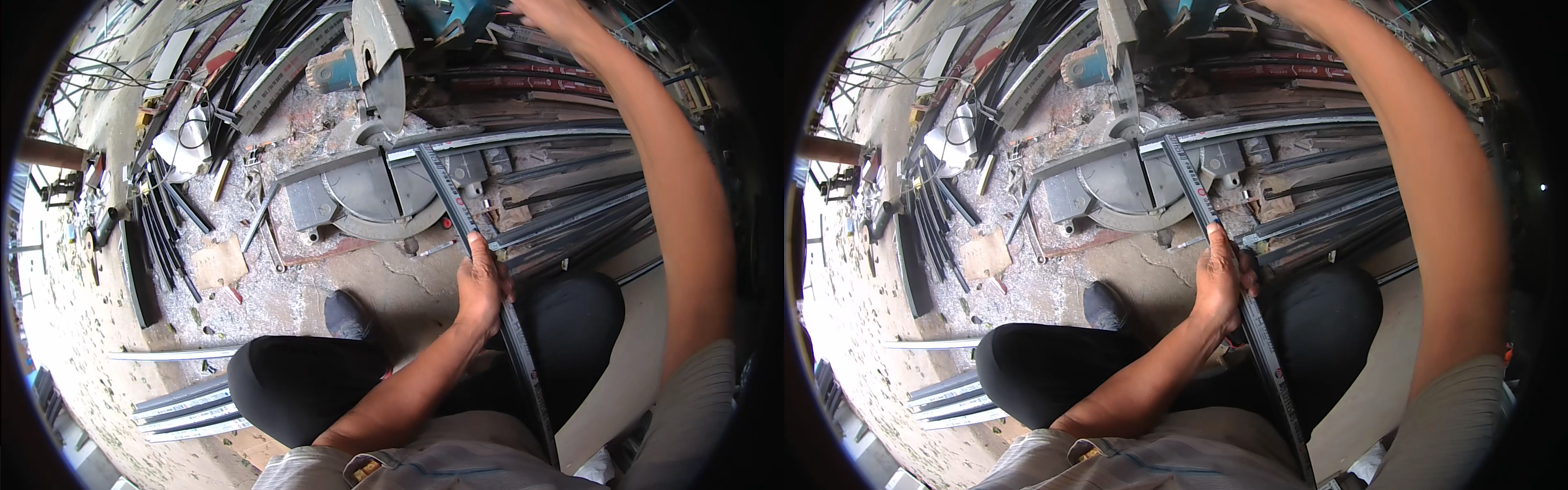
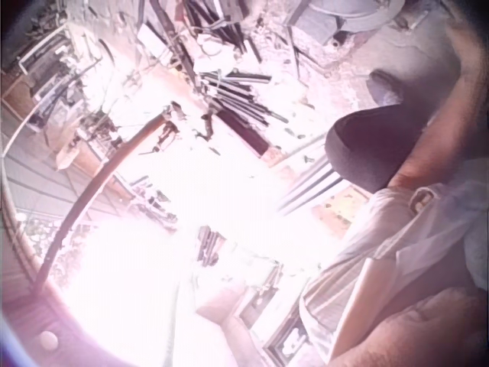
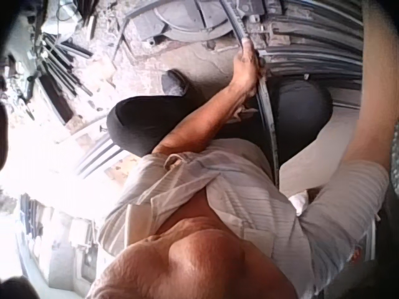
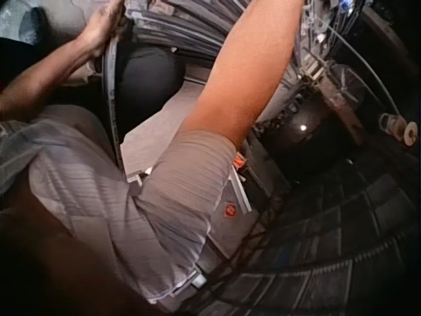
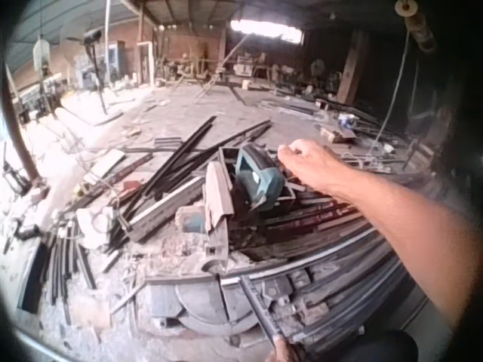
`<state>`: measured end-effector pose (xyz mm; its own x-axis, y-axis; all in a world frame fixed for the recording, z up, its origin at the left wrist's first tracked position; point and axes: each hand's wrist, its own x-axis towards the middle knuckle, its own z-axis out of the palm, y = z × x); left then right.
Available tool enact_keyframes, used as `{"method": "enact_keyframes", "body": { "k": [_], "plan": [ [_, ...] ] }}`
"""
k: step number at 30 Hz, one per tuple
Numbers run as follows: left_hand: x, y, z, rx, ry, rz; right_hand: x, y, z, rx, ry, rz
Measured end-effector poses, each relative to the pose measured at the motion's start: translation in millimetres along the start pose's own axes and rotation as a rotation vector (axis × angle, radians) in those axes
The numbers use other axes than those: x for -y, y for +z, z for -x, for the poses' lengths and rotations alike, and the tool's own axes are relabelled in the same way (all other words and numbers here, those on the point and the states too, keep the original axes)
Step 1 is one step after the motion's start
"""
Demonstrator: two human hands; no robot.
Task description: The person sits on the floor and uses a chop saw to cut long metal profiles. They measure and fit the cut pieces into a rectangular frame, then return to the saw to cut additional pieces.
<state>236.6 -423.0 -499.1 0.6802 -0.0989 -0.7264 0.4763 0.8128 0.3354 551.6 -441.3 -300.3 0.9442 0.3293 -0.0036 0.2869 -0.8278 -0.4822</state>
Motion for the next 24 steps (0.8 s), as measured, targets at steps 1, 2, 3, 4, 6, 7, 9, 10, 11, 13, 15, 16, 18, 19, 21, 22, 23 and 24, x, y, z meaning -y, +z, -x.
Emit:
{"method": "enact_keyframes", "body": {
  "k": [1,2,3,4,6,7,9,10,11,13,15,16,18,19,21,22,23,24],
  "plan": [
    [1,1,1,0.0,-0.019,0.007,-10,16,-25,-0.039,-0.014,-0.05],
    [-1,-1,-1,0.01,-0.013,0.022,-10,33,-48,-0.07,-0.04,-0.109],
    [4,3,3,0.038,-0.05,0.019,-15,31,-53,-0.134,0.015,0.022],
    [1,2,1,0.028,-0.046,0.024,-9,45,-67,-0.177,0.035,0.114],
    [-11,2,1,-0.013,-0.042,0.028,9,67,-81,-0.168,0.103,0.152],
    [-15,2,1,-0.018,-0.038,0.038,24,66,-82,-0.122,0.153,0.105],
    [-18,3,1,-0.019,-0.038,0.055,37,59,-82,-0.014,0.181,-0.027],
    [-19,4,3,-0.03,-0.038,0.046,38,56,-81,0.047,0.158,-0.114],
    [-21,4,6,-0.04,-0.037,0.037,35,56,-84,0.082,0.128,-0.181],
    [-20,4,7,-0.044,-0.052,0.026,27,58,-88,0.09,0.095,-0.244],
    [-17,0,7,-0.043,-0.077,0.026,20,61,-90,0.091,0.073,-0.291],
    [-16,-1,8,-0.046,-0.082,0.012,17,63,-91,0.089,0.066,-0.308],
    [-16,0,9,-0.053,-0.09,-0.016,12,64,-92,0.085,0.053,-0.336],
    [-17,0,9,-0.062,-0.099,-0.014,10,65,-91,0.084,0.048,-0.346],
    [-20,-1,10,-0.079,-0.116,-0.014,9,67,-92,0.083,0.039,-0.361],
    [-20,-1,10,-0.081,-0.113,-0.009,9,68,-93,0.083,0.034,-0.369],
    [-20,-2,9,-0.083,-0.11,-0.006,9,69,-93,0.083,0.029,-0.375],
    [-19,-3,8,-0.084,-0.109,-0.003,9,70,-94,0.083,0.027,-0.383]
  ]
}}
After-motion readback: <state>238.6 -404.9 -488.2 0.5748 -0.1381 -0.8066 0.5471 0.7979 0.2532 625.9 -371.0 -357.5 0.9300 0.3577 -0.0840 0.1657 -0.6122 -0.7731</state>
